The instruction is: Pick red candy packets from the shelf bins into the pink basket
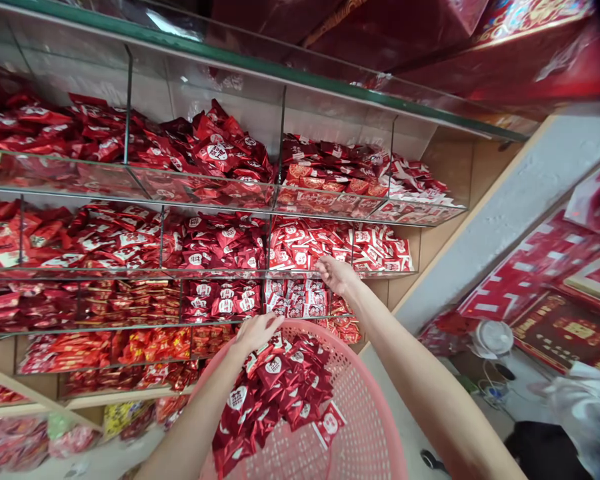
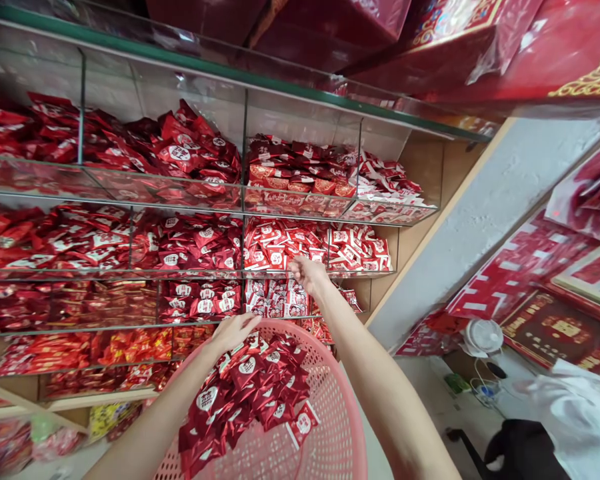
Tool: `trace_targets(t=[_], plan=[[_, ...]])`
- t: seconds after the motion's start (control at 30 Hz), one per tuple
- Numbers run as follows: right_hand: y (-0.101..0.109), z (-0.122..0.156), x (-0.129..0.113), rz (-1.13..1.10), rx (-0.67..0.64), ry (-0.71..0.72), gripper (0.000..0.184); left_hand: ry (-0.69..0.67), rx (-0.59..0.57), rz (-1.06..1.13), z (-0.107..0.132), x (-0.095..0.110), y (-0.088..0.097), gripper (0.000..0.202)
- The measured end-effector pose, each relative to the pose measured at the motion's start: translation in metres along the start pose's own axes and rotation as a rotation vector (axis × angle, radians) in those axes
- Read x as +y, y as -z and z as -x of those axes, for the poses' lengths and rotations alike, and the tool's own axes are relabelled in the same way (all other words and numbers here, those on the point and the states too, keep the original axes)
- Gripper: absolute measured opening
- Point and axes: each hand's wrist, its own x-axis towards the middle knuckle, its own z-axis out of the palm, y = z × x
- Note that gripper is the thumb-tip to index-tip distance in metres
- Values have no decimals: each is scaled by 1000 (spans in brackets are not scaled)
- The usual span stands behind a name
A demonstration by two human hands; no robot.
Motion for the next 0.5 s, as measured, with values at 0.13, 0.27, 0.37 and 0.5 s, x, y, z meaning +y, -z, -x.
trace_targets(t=[0.13, 0.27, 0.37, 0.5], plan=[[8, 5, 3, -63, -26, 20, 20, 19, -14, -4, 1, 2, 2, 63], [29, 12, 6, -38, -81, 76, 15, 31, -22, -14, 1, 5, 4, 62], [38, 12, 8, -19, -61, 121, 11, 34, -17, -21, 1, 6, 5, 61], [36, 7, 10, -152, -40, 119, 14, 41, -24, -16, 3, 8, 6, 60]])
